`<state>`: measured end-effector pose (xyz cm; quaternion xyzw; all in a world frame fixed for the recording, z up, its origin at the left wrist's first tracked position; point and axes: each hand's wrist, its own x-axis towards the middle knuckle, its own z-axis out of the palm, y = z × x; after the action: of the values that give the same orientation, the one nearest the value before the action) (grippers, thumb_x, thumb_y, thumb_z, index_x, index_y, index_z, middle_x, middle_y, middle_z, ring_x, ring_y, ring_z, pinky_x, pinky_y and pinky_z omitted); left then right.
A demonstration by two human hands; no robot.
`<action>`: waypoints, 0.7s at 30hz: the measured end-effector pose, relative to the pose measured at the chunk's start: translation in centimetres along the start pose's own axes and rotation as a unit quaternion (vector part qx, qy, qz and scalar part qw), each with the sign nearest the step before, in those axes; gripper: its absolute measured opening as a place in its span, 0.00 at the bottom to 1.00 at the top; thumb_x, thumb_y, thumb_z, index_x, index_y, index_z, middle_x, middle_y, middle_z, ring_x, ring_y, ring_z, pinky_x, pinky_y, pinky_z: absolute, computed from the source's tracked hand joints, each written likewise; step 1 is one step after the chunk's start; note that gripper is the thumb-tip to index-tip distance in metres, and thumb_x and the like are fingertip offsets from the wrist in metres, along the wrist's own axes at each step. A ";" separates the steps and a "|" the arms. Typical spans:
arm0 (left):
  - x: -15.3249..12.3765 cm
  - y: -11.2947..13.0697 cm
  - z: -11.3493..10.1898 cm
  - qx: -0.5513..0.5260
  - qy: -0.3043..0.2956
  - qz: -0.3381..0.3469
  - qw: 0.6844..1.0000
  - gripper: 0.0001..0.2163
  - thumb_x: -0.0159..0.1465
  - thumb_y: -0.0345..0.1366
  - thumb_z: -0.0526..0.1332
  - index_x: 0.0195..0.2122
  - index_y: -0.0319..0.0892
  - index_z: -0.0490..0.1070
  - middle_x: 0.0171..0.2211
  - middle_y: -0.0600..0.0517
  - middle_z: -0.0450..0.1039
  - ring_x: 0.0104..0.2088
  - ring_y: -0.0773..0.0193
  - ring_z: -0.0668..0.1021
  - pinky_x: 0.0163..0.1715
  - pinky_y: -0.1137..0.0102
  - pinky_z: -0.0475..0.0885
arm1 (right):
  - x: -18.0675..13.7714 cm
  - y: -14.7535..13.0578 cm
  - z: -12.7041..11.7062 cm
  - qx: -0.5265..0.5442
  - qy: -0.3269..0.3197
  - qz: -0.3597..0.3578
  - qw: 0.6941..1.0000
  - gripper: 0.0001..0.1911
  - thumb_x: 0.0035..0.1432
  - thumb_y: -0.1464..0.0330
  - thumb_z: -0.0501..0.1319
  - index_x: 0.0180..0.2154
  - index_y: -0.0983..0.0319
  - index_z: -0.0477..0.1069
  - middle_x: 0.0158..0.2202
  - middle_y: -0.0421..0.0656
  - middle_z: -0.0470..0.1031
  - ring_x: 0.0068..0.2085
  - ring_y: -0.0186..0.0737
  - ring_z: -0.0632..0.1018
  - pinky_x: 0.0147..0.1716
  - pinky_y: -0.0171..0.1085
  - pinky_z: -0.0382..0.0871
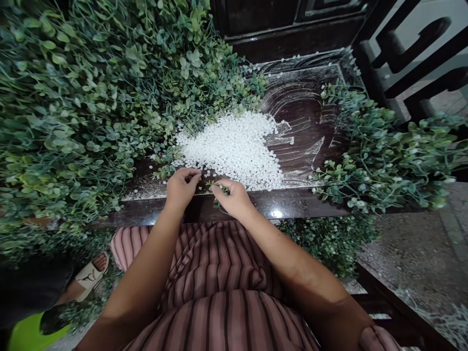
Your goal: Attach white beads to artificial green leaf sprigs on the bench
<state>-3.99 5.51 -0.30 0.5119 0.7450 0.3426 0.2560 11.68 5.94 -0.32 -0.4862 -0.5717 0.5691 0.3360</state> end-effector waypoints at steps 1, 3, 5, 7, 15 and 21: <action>-0.1 0.1 -0.1 -0.044 0.004 -0.025 0.999 0.04 0.52 0.31 0.60 0.27 0.41 0.74 0.29 0.51 0.72 0.28 0.65 0.71 0.35 0.70 0.65 | 0.0 0.1 0.1 0.006 0.008 -0.001 1.000 0.09 0.49 0.63 0.59 0.25 0.61 0.73 0.26 0.40 0.75 0.32 0.39 0.75 0.36 0.37 0.69; -0.4 0.6 -0.1 -0.145 0.008 -0.076 0.986 0.03 0.51 0.32 0.61 0.27 0.40 0.73 0.26 0.52 0.73 0.26 0.67 0.71 0.33 0.71 0.66 | 0.1 0.2 0.3 0.018 0.023 -0.007 1.000 0.08 0.48 0.63 0.59 0.26 0.61 0.74 0.29 0.40 0.77 0.34 0.40 0.76 0.38 0.38 0.69; -1.0 1.3 -0.1 -0.242 -0.002 -0.117 0.963 0.04 0.49 0.33 0.63 0.26 0.40 0.73 0.25 0.53 0.73 0.25 0.69 0.71 0.31 0.72 0.66 | 0.1 0.2 0.6 0.027 0.028 -0.017 0.999 0.08 0.48 0.64 0.59 0.27 0.61 0.75 0.30 0.40 0.78 0.35 0.40 0.77 0.39 0.38 0.69; -1.6 2.0 0.1 -0.316 -0.021 -0.144 0.937 0.06 0.47 0.34 0.65 0.26 0.40 0.74 0.24 0.54 0.73 0.24 0.71 0.71 0.30 0.73 0.67 | 0.1 0.2 0.7 0.034 0.026 -0.028 0.999 0.09 0.49 0.64 0.59 0.28 0.61 0.75 0.31 0.40 0.78 0.35 0.39 0.77 0.39 0.38 0.70; -2.8 2.4 0.3 -0.427 -0.058 -0.219 0.876 0.11 0.42 0.35 0.70 0.27 0.40 0.76 0.22 0.55 0.74 0.24 0.73 0.72 0.33 0.73 0.69 | -0.1 -0.2 0.6 0.030 -0.002 -0.038 0.999 0.08 0.50 0.66 0.59 0.28 0.61 0.76 0.30 0.41 0.79 0.33 0.38 0.77 0.36 0.37 0.70; -3.0 2.2 0.2 -0.403 -0.069 -0.221 0.886 0.11 0.42 0.37 0.70 0.26 0.40 0.76 0.21 0.54 0.74 0.23 0.72 0.73 0.30 0.74 0.68 | -0.3 -0.1 0.8 0.049 0.031 -0.030 0.998 0.07 0.49 0.67 0.59 0.26 0.61 0.75 0.28 0.40 0.78 0.31 0.37 0.76 0.34 0.36 0.69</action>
<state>-1.46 3.27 1.36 0.2094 0.6169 0.5120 0.5599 11.00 5.44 -0.26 -0.4695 -0.5465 0.5705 0.3942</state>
